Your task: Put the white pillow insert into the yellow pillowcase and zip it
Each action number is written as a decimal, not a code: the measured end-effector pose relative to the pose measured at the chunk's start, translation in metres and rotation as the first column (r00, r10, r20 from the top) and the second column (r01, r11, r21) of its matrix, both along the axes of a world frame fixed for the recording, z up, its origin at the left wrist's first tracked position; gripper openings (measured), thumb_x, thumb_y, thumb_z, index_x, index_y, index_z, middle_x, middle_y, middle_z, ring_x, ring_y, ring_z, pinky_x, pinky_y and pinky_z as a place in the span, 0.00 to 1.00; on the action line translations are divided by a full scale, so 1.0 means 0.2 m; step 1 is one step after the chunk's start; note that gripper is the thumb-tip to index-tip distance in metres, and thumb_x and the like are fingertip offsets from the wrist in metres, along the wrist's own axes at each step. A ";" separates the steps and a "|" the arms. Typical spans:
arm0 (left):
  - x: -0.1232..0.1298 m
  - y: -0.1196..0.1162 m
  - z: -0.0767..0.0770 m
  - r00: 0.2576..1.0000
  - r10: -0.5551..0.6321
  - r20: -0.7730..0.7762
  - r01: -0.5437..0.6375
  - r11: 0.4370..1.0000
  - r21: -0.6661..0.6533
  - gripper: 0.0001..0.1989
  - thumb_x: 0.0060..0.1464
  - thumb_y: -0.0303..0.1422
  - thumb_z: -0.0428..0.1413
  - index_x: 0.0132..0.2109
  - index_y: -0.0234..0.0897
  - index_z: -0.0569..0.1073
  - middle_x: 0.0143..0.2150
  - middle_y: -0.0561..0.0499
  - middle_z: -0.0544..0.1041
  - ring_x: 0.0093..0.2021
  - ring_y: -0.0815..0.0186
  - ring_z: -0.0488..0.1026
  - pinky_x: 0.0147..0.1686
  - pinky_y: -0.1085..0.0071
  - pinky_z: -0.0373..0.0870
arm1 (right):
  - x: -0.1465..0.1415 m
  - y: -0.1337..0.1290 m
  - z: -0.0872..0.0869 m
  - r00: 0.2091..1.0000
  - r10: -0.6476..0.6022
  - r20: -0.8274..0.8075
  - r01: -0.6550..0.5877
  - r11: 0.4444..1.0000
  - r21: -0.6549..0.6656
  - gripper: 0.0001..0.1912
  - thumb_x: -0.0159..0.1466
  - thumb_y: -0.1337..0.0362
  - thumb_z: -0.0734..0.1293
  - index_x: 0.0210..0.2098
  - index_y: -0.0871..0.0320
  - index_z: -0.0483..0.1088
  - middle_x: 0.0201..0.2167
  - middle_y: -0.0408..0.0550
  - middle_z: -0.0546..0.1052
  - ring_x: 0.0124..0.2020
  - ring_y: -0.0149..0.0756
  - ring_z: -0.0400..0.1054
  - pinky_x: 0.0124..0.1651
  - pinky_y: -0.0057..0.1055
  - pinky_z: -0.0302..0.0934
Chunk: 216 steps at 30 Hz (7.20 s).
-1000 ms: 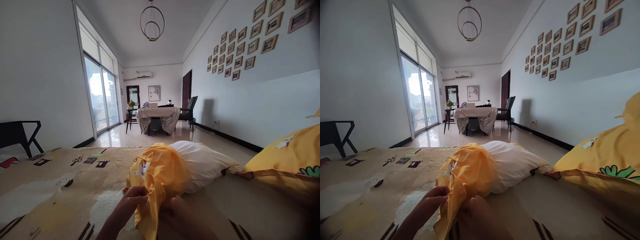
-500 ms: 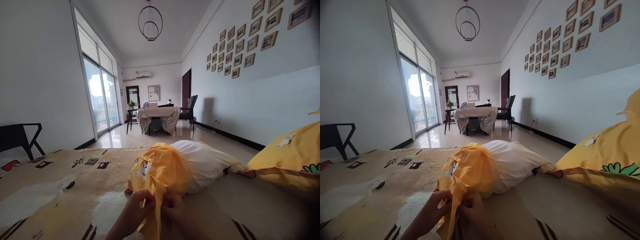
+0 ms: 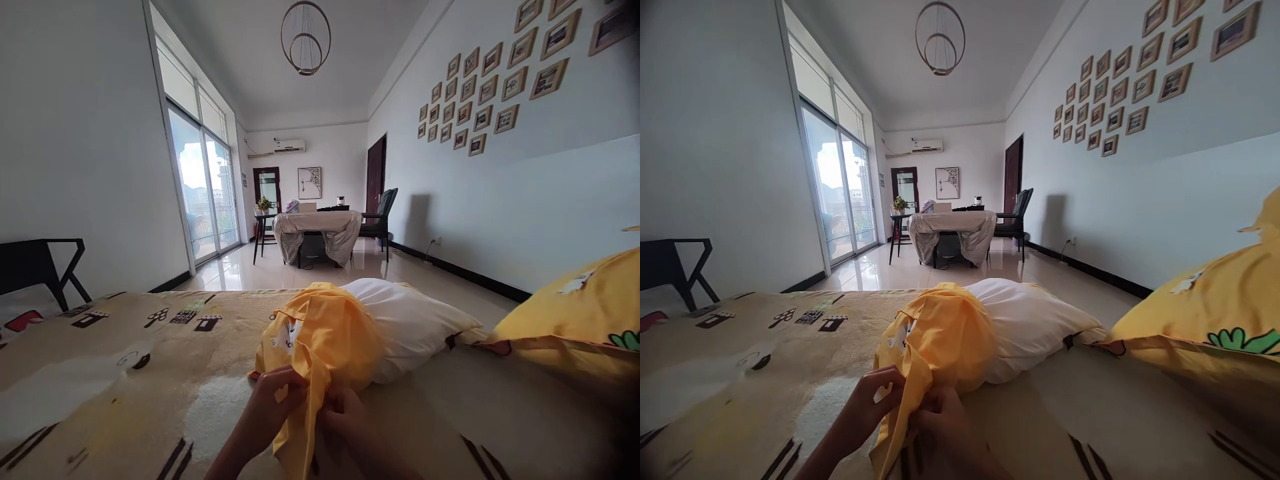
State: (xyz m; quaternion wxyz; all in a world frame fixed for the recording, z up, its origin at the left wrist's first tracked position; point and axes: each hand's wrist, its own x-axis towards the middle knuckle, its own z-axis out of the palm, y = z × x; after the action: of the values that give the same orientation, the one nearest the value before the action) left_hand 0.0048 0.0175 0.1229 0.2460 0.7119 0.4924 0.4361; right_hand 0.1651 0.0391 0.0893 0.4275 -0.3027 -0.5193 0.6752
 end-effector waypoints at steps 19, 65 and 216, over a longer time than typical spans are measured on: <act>0.01 -0.01 0.00 0.997 -0.066 -0.044 0.062 0.995 -0.082 0.08 0.51 0.33 0.54 0.27 0.34 0.71 0.28 0.52 0.70 0.32 0.67 0.63 0.37 0.73 0.60 | -0.06 -0.01 0.01 0.927 0.117 -0.357 -0.168 0.979 -0.116 0.10 0.42 0.67 0.73 0.24 0.65 0.74 0.22 0.45 0.70 0.24 0.27 0.62 0.31 0.23 0.56; 0.07 -0.02 -0.03 0.999 -0.015 -0.048 0.011 0.996 -0.085 0.10 0.53 0.36 0.52 0.28 0.35 0.65 0.28 0.52 0.67 0.32 0.67 0.61 0.34 0.73 0.58 | -0.03 0.01 0.02 0.942 0.160 -0.297 -0.151 0.987 0.054 0.19 0.48 0.55 0.76 0.32 0.64 0.77 0.26 0.49 0.74 0.28 0.32 0.67 0.32 0.26 0.59; 0.08 -0.10 0.03 0.941 -0.335 0.038 0.337 0.938 -0.085 0.23 0.60 0.50 0.44 0.27 0.37 0.56 0.30 0.51 0.62 0.32 0.68 0.58 0.33 0.73 0.57 | 0.28 0.20 0.08 0.712 -0.552 0.433 -0.056 0.570 0.819 0.16 0.66 0.57 0.58 0.41 0.58 0.73 0.25 0.45 0.75 0.25 0.33 0.67 0.30 0.27 0.56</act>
State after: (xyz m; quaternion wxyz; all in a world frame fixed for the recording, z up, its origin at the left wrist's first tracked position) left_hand 0.0203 -0.0029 0.1280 0.3545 0.7686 0.3800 0.3730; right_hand 0.2212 0.0801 0.1045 0.4036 -0.3732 -0.8213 0.1530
